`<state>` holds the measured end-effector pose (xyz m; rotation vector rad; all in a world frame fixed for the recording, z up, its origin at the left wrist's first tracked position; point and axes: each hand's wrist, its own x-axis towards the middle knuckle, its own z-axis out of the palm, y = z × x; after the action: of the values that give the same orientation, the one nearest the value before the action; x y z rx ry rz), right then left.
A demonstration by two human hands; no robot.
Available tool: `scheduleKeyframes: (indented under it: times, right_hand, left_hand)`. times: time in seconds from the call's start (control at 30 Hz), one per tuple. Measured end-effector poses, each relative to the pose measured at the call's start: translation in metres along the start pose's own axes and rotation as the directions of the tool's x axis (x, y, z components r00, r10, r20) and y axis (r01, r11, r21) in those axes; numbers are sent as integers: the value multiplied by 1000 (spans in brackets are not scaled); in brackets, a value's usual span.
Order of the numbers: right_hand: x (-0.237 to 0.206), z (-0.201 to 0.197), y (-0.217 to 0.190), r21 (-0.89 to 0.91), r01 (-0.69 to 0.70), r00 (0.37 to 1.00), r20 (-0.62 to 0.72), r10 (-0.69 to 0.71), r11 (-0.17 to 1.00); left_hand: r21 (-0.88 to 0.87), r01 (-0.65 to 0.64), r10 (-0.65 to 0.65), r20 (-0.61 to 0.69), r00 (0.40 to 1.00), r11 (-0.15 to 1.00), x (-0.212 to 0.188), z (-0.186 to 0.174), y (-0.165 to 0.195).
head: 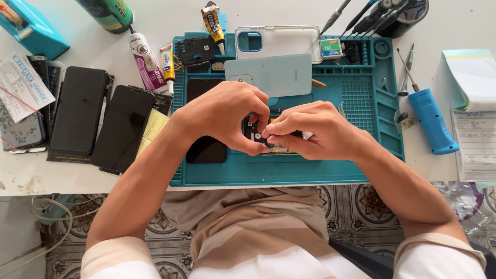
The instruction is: The person repairs a disassembled smartphone at a workbench. They use a screwdriver to unscrew components from the opened phone, manipulate the internal board and battery area by hand, and then use a blue electric screwdriver to drive screws into the phone chassis while holding it in one hand.
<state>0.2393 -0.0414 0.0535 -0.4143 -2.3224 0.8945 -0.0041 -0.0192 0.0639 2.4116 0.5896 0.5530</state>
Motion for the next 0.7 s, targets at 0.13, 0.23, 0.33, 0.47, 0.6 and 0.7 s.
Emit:
scheduleKeyframes:
  times: [0.13, 0.23, 0.33, 0.47, 0.6, 0.7]
  right_hand:
    - [-1, -1, 0, -4, 32, 999, -10, -32, 999]
    - [-1, -1, 0, -10, 12, 1000, 3, -11, 1000]
    - [-1, -2, -1, -24, 25, 1000, 10, -25, 999]
    - [1, -3, -3, -44, 104, 995, 12, -104, 994]
    - [4, -5, -7, -21, 125, 992, 0, -125, 992]
    - [6, -8, -10, -12, 123, 992, -11, -123, 992]
  left_hand:
    - [19, 46, -46, 31, 998, 999, 0, 1, 1]
    - [-11, 41, -41, 41, 998, 999, 1, 1, 0]
    - [-127, 33, -24, 68, 997, 991, 1, 2, -2]
    - [-298, 9, 29, 123, 992, 955, 1, 6, -9]
    - [-377, 10, 62, 181, 982, 926, 0, 9, -16]
    - [-457, 31, 65, 194, 979, 889, -1, 11, -19]
